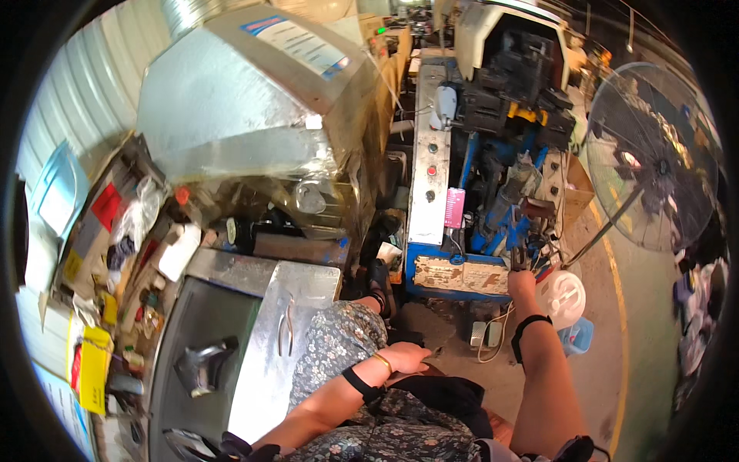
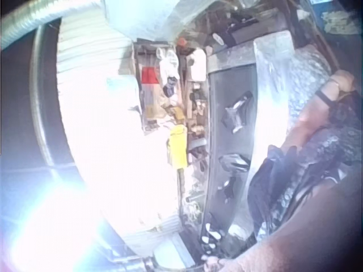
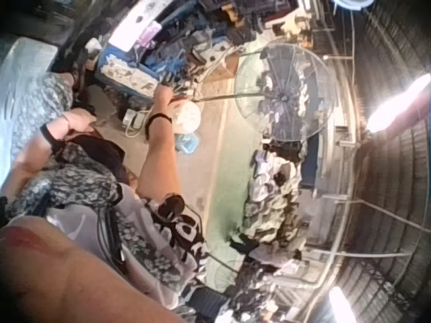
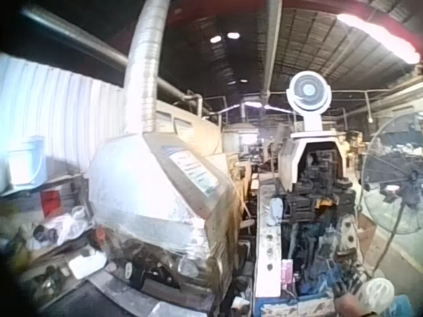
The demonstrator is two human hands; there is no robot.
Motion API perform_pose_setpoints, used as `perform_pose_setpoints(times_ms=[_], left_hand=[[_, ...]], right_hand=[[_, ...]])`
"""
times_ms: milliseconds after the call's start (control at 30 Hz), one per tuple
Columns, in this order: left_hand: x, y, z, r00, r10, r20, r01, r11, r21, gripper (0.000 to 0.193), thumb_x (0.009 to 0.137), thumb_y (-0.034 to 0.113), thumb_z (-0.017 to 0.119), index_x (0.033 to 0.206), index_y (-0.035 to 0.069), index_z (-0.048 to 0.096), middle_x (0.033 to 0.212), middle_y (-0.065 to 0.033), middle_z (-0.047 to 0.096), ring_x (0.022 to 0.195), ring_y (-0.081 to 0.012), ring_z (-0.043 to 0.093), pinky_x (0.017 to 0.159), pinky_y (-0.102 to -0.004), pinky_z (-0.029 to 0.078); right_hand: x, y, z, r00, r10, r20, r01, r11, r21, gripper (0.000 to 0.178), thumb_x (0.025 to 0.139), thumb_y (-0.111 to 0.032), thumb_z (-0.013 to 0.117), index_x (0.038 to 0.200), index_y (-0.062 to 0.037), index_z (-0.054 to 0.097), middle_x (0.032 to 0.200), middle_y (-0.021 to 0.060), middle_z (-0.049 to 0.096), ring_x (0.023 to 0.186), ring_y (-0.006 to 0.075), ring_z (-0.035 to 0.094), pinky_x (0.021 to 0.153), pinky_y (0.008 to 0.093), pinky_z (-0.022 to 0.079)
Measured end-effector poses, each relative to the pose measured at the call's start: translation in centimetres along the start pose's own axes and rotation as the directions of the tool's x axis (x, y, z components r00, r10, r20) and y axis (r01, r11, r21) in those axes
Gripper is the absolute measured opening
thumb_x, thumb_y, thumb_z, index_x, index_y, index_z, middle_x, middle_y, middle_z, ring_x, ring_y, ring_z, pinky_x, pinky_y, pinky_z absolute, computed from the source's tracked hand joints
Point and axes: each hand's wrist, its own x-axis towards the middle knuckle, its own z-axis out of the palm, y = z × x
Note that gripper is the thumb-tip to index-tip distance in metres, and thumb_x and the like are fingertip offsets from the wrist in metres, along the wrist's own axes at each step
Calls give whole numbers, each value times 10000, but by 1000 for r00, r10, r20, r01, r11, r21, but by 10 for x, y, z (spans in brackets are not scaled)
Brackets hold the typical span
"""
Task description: Manually inspect and process shoe uppers and soles at a workstation.
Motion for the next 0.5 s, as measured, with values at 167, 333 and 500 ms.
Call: perform_pose_setpoints(times_ms=[167, 333, 500], left_hand=[[15, 1, 7, 1000, 23, 5, -24, 998, 52, 318, 808, 304, 623, 945, 35, 724, 1008, -192, 684, 982, -367, 638, 864, -430, 503], [17, 3, 7, 994, 75, 80, -85, 987, 133, 345, 817, 313, 633, 979, 21, 719, 1041, -195, 678, 966, -360, 635, 861, -429, 499], [-37, 15, -29, 970, 145, -196, -153, 988, -27, 466, 881, 358, 597, 1241, 63, 566, 1133, -180, 644, 1048, -366, 602, 885, -464, 478]], right_hand=[[74, 80, 16, 828, -484, 285, 459, 291, -839, 341, 848, -291, 545, 954, -4, 696, 902, 191, 699, 891, 347, 674, 762, 439, 534], [-12, 5, -16, 980, 195, 28, -197, 966, 170, 354, 907, -233, 582, 644, -1, 536, 546, 105, 498, 397, 200, 431, 398, 380, 369], [-9, 9, -14, 978, 184, -95, -184, 983, 8, 361, 909, -276, 582, 676, 0, 571, 570, 128, 535, 418, 230, 478, 424, 385, 421]])
